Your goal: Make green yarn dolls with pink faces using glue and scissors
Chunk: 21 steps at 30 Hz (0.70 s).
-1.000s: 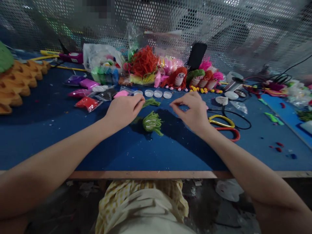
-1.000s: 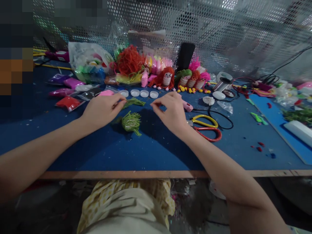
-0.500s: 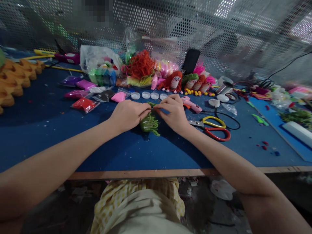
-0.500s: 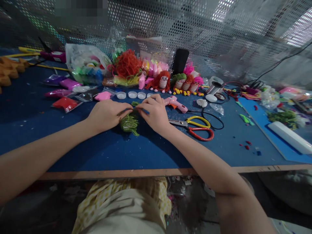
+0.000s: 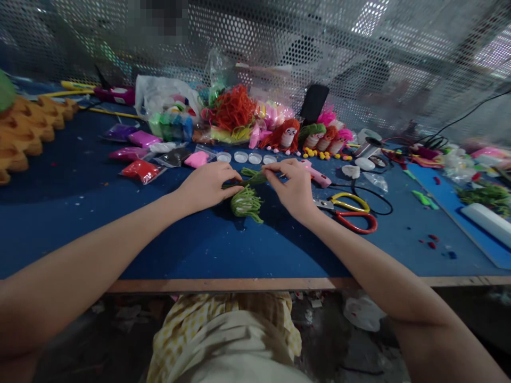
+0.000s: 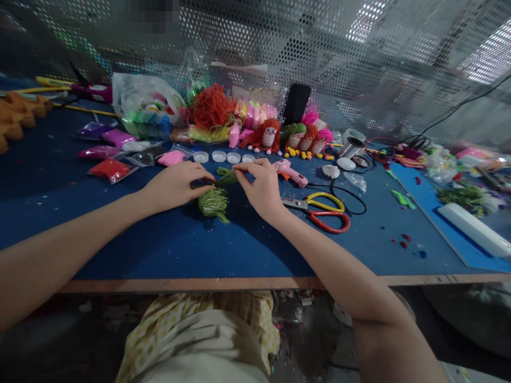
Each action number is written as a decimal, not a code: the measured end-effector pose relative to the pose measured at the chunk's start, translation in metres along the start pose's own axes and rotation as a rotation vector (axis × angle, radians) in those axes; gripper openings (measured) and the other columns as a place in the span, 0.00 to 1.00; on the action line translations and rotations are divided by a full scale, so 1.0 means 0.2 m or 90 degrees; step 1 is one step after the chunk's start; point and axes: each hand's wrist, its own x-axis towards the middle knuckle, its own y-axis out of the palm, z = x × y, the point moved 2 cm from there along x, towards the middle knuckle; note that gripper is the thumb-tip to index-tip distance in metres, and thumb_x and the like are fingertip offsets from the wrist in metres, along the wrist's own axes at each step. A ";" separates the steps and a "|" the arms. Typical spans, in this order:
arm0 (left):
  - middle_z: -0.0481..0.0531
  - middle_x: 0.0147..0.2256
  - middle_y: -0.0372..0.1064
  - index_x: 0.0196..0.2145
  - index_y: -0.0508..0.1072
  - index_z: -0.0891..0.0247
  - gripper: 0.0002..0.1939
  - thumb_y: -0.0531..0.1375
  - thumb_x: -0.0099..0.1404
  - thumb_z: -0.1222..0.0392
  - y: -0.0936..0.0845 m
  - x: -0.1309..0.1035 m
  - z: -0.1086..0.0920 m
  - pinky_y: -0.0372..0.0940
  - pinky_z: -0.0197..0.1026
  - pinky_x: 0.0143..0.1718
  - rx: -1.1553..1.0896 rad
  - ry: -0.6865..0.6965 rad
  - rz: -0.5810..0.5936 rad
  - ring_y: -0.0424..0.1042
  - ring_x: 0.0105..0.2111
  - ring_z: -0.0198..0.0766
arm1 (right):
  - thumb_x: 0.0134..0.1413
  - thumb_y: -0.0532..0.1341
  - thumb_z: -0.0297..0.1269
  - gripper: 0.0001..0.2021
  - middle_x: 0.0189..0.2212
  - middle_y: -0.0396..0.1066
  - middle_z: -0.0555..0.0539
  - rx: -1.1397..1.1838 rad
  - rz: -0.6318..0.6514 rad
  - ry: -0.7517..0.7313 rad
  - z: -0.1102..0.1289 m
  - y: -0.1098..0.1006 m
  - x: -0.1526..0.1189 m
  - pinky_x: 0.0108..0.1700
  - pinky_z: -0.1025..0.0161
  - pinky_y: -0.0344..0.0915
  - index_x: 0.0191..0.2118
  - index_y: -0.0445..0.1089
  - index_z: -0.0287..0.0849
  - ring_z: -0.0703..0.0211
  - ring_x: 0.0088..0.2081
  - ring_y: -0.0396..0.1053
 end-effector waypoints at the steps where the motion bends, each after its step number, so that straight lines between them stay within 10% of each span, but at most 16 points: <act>1: 0.60 0.42 0.79 0.47 0.82 0.66 0.18 0.57 0.72 0.53 0.01 0.00 0.01 0.67 0.47 0.45 -0.010 0.000 0.015 0.77 0.45 0.49 | 0.62 0.65 0.34 0.07 0.36 0.80 0.45 0.010 0.002 0.011 0.00 0.00 0.00 0.49 0.52 0.70 0.42 0.83 0.46 0.52 0.43 0.74; 8: 0.59 0.41 0.81 0.43 0.83 0.65 0.17 0.55 0.71 0.57 -0.05 0.00 0.00 0.69 0.48 0.43 0.107 -0.074 0.062 0.78 0.43 0.50 | 0.64 0.64 0.36 0.08 0.36 0.83 0.47 0.041 -0.083 -0.005 0.01 -0.06 0.01 0.49 0.54 0.71 0.41 0.83 0.46 0.54 0.42 0.76; 13: 0.64 0.45 0.79 0.51 0.81 0.68 0.20 0.54 0.68 0.66 -0.10 -0.05 -0.01 0.70 0.54 0.48 0.234 -0.162 -0.106 0.75 0.49 0.57 | 0.64 0.63 0.36 0.09 0.35 0.82 0.48 0.090 -0.166 0.014 -0.02 -0.16 0.01 0.45 0.56 0.71 0.44 0.82 0.45 0.57 0.39 0.77; 17: 0.61 0.48 0.79 0.53 0.79 0.67 0.19 0.52 0.72 0.65 -0.15 -0.07 -0.12 0.70 0.50 0.54 0.000 -0.049 -0.276 0.76 0.50 0.48 | 0.66 0.62 0.34 0.10 0.32 0.80 0.49 0.106 -0.179 -0.094 0.04 -0.23 0.00 0.42 0.57 0.69 0.45 0.81 0.47 0.59 0.36 0.74; 21: 0.55 0.45 0.82 0.49 0.82 0.63 0.15 0.62 0.70 0.56 -0.17 -0.08 -0.27 0.73 0.35 0.39 -0.334 -0.019 -0.243 0.79 0.39 0.37 | 0.65 0.64 0.32 0.08 0.30 0.80 0.51 0.108 -0.165 -0.201 0.17 -0.27 -0.03 0.43 0.55 0.69 0.44 0.82 0.50 0.59 0.34 0.73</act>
